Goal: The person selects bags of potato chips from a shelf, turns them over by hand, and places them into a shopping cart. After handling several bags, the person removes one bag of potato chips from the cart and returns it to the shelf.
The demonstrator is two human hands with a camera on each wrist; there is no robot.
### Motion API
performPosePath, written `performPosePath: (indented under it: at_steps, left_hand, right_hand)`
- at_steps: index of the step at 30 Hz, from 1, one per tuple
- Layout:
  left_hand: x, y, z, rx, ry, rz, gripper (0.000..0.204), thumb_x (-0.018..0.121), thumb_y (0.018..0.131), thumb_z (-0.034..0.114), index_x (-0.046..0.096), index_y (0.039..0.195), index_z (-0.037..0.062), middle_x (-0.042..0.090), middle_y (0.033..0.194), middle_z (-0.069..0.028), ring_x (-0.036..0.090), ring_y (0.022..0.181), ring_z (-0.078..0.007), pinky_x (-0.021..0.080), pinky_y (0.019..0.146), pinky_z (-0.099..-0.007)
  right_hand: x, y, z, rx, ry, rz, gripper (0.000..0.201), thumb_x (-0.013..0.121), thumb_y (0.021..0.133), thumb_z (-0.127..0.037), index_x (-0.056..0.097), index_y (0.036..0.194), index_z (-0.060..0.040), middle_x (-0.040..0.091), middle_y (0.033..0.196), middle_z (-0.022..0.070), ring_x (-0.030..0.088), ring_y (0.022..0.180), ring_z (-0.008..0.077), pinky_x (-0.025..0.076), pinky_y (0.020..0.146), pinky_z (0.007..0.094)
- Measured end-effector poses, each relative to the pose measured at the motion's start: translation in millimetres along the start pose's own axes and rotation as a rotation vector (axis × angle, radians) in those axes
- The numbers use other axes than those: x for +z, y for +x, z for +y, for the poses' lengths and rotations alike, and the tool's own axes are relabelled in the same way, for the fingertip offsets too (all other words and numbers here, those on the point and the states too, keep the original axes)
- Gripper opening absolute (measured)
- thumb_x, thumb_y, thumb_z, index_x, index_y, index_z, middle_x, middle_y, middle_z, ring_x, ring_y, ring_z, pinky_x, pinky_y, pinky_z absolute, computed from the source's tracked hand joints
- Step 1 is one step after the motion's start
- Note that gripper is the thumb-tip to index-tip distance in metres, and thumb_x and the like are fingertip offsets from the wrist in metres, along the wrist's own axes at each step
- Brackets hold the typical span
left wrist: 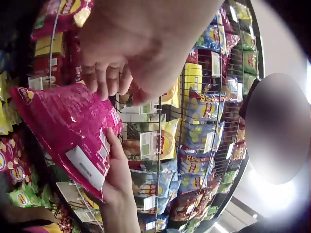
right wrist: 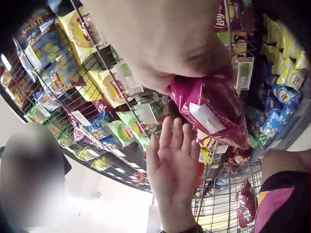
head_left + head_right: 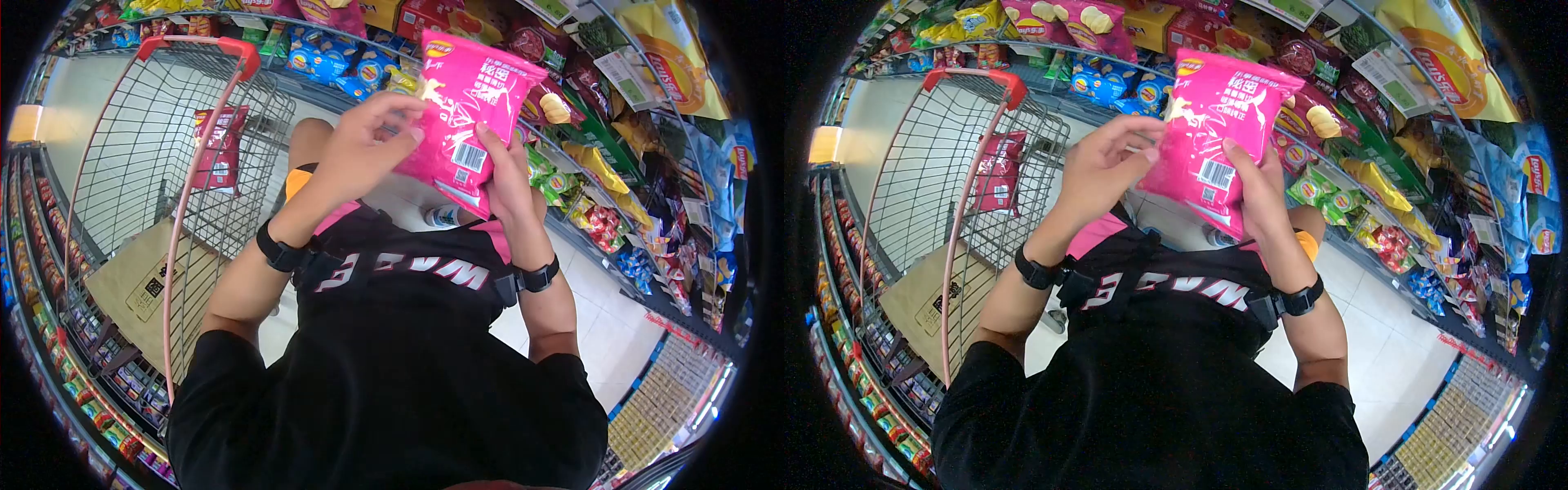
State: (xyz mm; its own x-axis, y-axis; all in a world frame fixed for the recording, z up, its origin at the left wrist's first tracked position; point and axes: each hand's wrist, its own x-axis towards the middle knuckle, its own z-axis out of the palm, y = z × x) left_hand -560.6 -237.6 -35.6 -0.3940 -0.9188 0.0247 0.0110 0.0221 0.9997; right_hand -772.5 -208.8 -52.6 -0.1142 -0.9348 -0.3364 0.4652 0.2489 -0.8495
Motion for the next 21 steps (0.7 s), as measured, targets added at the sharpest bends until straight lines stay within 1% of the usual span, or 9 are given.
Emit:
performPosePath:
  at_steps: [2,5,6,9,10,12,16,19,21]
  left_hand:
    - [7.0,2.6,20.3,0.018,0.206,-0.047,0.050,0.069,0.083,0.014,0.049,0.128,0.0037,0.058,0.113,-0.0084,0.057,0.102,-0.0150,0.047,0.088,-0.0283]
    - [13.5,7.5,14.7,0.096,0.294,0.063,0.071,0.074,0.080,0.021,0.037,0.138,0.0049,0.056,0.122,-0.0120,0.057,0.109,-0.0177,0.047,0.090,-0.0296]
    - [11.9,8.3,15.2,0.103,0.313,0.074,0.075,0.075,0.078,0.022,0.034,0.139,0.0051,0.055,0.123,-0.0127,0.056,0.111,-0.0184,0.046,0.091,-0.0305]
    - [-1.6,12.5,21.0,0.137,0.379,0.114,0.087,0.079,0.074,0.023,0.026,0.142,0.0056,0.053,0.126,-0.0150,0.054,0.116,-0.0204,0.045,0.094,-0.0332]
    - [-3.8,11.6,27.3,0.013,0.348,0.138,0.085,0.080,0.072,0.021,0.031,0.139,0.0030,0.054,0.125,-0.0139,0.054,0.115,-0.0203,0.044,0.096,-0.0357]
    - [-15.5,18.0,7.4,0.002,0.199,0.147,0.082,0.080,0.072,0.019,0.034,0.136,0.0014,0.054,0.126,-0.0131,0.054,0.115,-0.0195,0.044,0.097,-0.0352]
    - [-35.9,25.0,-6.8,0.003,0.059,0.028,0.075,0.080,0.072,0.013,0.039,0.133,0.0006,0.054,0.126,-0.0107,0.052,0.116,-0.0178,0.042,0.100,-0.0338]
    - [-42.3,35.6,-0.6,0.009,0.002,-0.131,0.078,0.080,0.070,0.014,0.038,0.134,0.0006,0.056,0.123,-0.0121,0.054,0.112,-0.0179,0.044,0.097,-0.0328]
    - [-49.3,52.0,12.9,0.080,0.150,-0.179,0.076,0.081,0.070,0.016,0.039,0.133,0.0001,0.056,0.123,-0.0114,0.053,0.114,-0.0181,0.042,0.099,-0.0334]
  right_hand:
    - [9.0,1.3,-1.1,-0.134,-0.032,-0.040,0.045,0.064,0.088,-0.011,0.043,0.126,-0.0004,0.059,0.113,0.0125,0.060,0.103,0.0193,0.050,0.089,0.0344]
    - [21.9,-0.8,-0.4,-0.312,-0.226,-0.202,0.054,0.064,0.086,-0.009,0.037,0.132,0.0005,0.054,0.122,0.0133,0.054,0.113,0.0209,0.046,0.094,0.0343]
    - [24.0,-2.5,-0.7,-0.407,-0.328,-0.292,0.065,0.064,0.085,-0.007,0.029,0.139,0.0001,0.046,0.133,0.0142,0.047,0.122,0.0215,0.042,0.098,0.0368]
    - [27.4,-18.5,-1.7,-0.390,-0.429,-0.400,0.074,0.070,0.079,-0.007,0.030,0.141,-0.0014,0.040,0.138,0.0138,0.045,0.124,0.0234,0.042,0.099,0.0400]
    - [26.9,-20.4,-3.5,-0.368,-0.461,-0.436,0.074,0.071,0.079,-0.007,0.031,0.140,-0.0009,0.041,0.137,0.0140,0.047,0.122,0.0233,0.043,0.098,0.0386]
    - [22.3,-19.5,-9.4,-0.325,-0.529,-0.510,0.073,0.073,0.078,-0.007,0.033,0.139,0.0000,0.041,0.135,0.0144,0.050,0.118,0.0232,0.046,0.095,0.0360]
    - [5.1,15.4,-6.3,-0.331,-0.362,-0.189,0.069,0.074,0.080,-0.006,0.034,0.135,0.0038,0.048,0.125,0.0140,0.056,0.105,0.0180,0.052,0.084,0.0297]
    - [5.1,27.8,-26.9,-0.320,-0.437,-0.404,0.062,0.075,0.080,-0.009,0.041,0.131,0.0035,0.050,0.128,0.0137,0.052,0.115,0.0174,0.050,0.087,0.0312]
    - [17.4,25.2,-42.4,-0.359,-0.528,-0.347,0.052,0.076,0.079,-0.010,0.051,0.123,0.0035,0.059,0.119,0.0125,0.056,0.109,0.0169,0.049,0.089,0.0318]
